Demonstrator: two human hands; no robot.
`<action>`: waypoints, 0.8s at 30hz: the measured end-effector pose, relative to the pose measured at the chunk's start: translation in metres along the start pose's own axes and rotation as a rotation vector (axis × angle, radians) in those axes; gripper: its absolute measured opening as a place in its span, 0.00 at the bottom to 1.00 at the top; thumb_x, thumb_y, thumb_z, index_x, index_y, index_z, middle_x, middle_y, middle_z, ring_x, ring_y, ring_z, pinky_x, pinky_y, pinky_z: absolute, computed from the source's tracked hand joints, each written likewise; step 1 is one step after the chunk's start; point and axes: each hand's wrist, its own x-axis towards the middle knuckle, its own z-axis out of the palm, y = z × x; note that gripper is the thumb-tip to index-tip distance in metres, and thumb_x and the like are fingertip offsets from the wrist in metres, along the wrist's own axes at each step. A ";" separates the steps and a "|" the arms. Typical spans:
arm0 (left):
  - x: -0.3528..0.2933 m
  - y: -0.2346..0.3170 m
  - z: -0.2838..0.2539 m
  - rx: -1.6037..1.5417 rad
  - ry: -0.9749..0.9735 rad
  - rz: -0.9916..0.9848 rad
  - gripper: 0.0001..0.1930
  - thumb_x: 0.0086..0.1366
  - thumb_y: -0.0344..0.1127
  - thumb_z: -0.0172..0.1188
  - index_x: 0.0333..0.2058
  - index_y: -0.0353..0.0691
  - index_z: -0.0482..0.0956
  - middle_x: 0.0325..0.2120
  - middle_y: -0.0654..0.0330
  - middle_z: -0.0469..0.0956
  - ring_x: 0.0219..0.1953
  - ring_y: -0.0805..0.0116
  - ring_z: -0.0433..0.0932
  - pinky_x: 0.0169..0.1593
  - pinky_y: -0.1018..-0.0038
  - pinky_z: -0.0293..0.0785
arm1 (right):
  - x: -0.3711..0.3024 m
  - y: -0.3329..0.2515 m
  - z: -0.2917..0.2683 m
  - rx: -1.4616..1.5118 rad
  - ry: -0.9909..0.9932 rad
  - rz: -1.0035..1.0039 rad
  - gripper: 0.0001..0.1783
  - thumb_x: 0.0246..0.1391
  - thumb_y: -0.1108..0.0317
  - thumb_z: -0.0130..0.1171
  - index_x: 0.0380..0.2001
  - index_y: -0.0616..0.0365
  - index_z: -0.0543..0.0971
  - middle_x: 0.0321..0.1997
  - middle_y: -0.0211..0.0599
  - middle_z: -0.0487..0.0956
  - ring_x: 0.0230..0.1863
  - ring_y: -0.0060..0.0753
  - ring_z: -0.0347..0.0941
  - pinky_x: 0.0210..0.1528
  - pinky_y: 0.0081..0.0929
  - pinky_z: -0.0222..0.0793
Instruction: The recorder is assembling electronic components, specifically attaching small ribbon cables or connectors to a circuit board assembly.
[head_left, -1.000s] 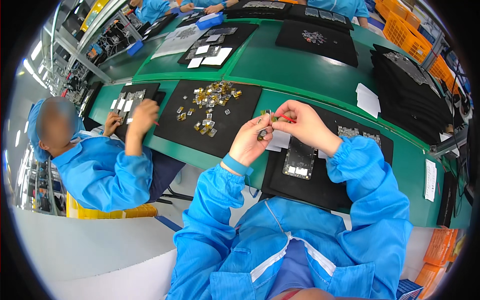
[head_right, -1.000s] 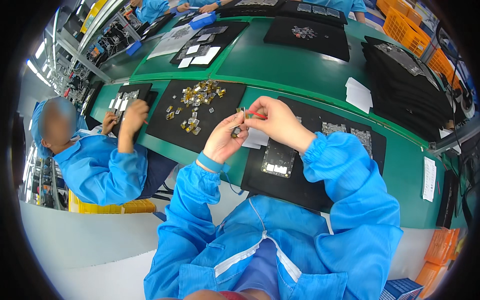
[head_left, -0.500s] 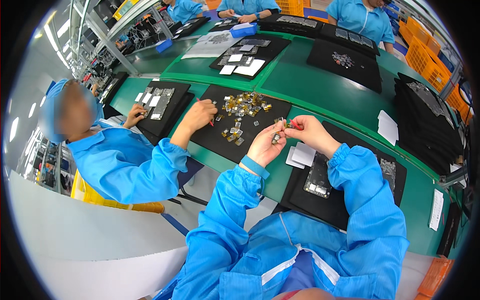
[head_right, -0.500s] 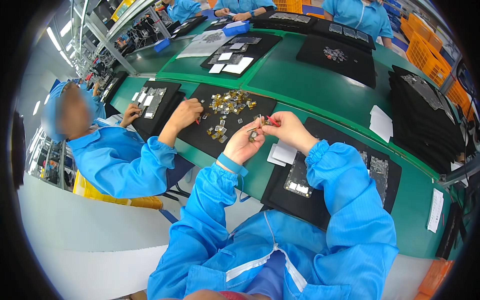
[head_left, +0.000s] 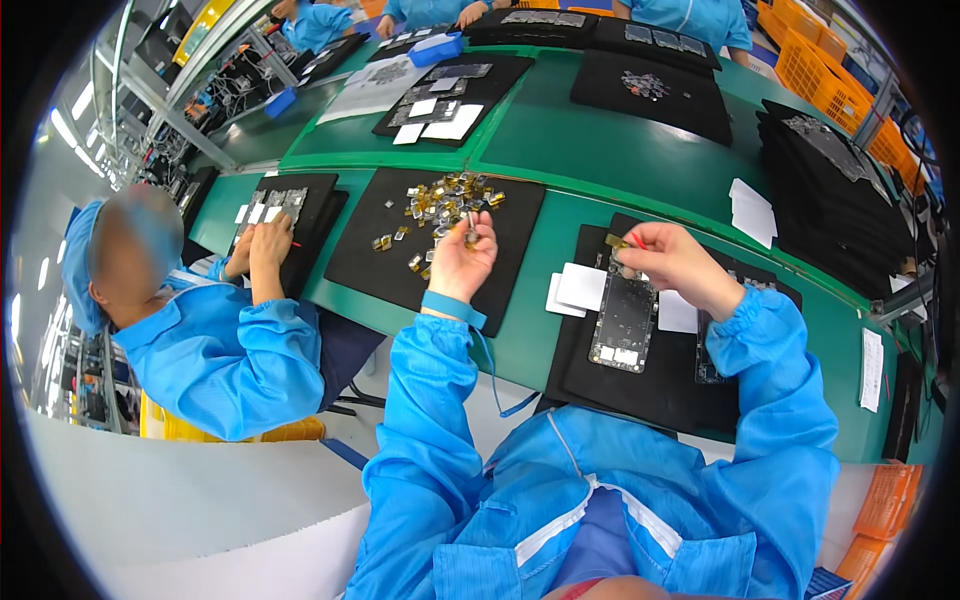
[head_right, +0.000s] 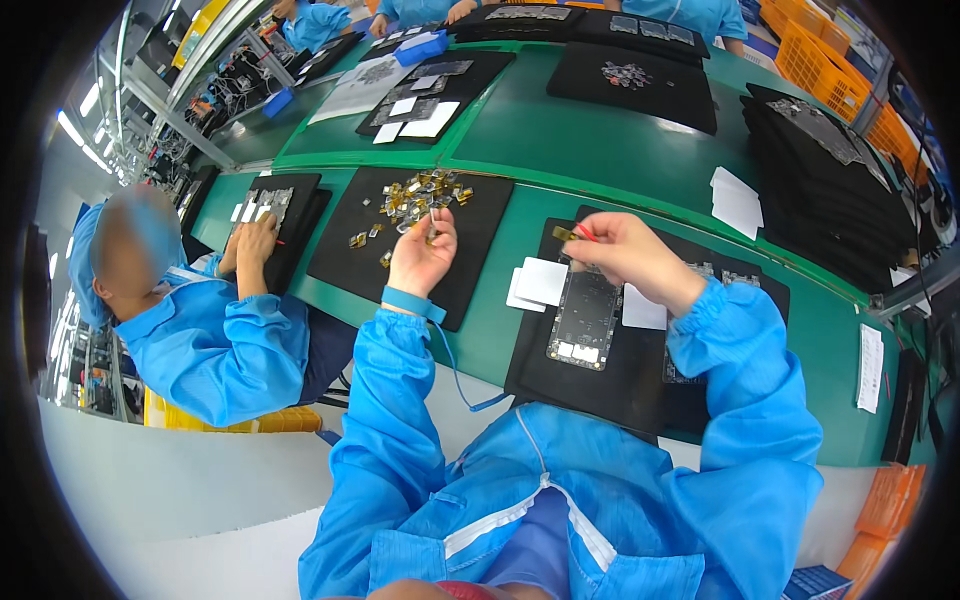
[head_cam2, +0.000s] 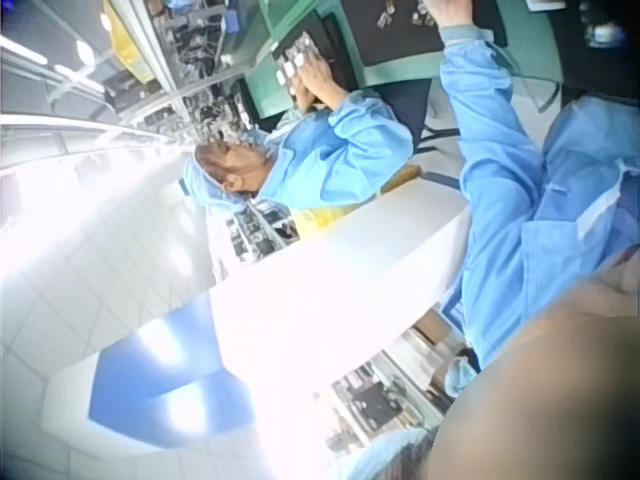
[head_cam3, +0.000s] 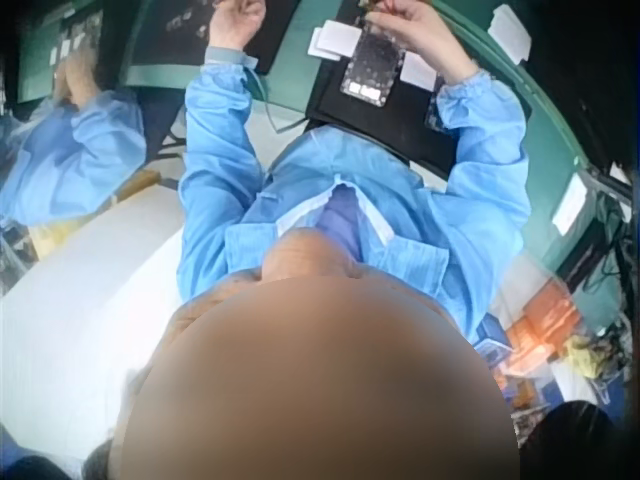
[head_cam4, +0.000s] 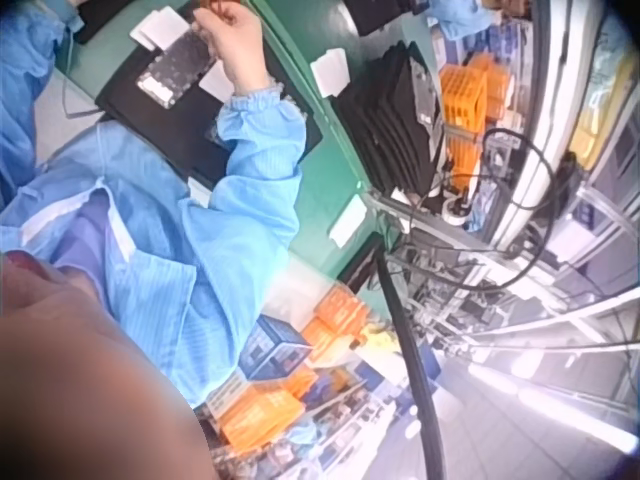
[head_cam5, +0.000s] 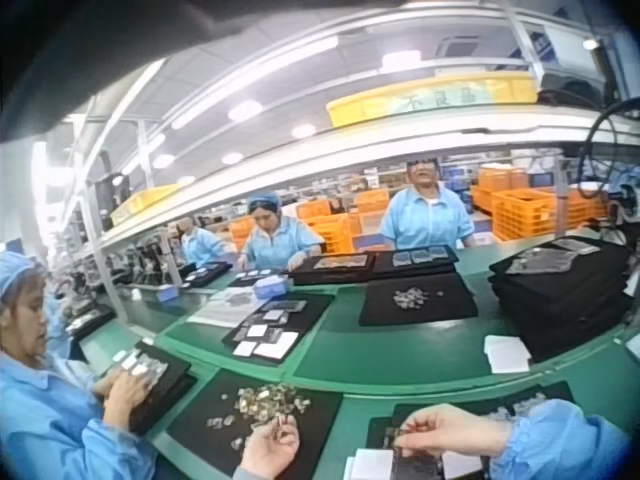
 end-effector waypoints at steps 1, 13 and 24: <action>0.004 0.006 -0.001 0.053 0.037 0.023 0.08 0.71 0.33 0.50 0.40 0.35 0.74 0.37 0.54 0.76 0.29 0.69 0.73 0.28 0.78 0.65 | -0.013 -0.004 0.000 0.045 -0.003 -0.010 0.09 0.55 0.68 0.63 0.31 0.53 0.72 0.25 0.27 0.79 0.18 0.05 0.59 0.16 0.10 0.45; 0.009 0.029 0.011 0.321 0.069 0.139 0.07 0.67 0.29 0.52 0.43 0.37 0.71 0.34 0.57 0.75 0.28 0.72 0.70 0.28 0.80 0.65 | -0.054 0.020 -0.017 0.292 -0.128 0.025 0.08 0.57 0.70 0.61 0.38 0.57 0.74 0.30 0.37 0.82 0.15 0.06 0.54 0.15 0.11 0.43; -0.024 -0.016 0.029 0.228 -0.079 -0.132 0.21 0.72 0.50 0.47 0.22 0.46 0.61 0.18 0.69 0.54 0.20 0.76 0.56 0.21 0.81 0.54 | -0.052 0.053 -0.022 -0.104 -0.052 -0.229 0.07 0.56 0.68 0.63 0.36 0.58 0.79 0.35 0.26 0.79 0.35 0.18 0.72 0.38 0.16 0.67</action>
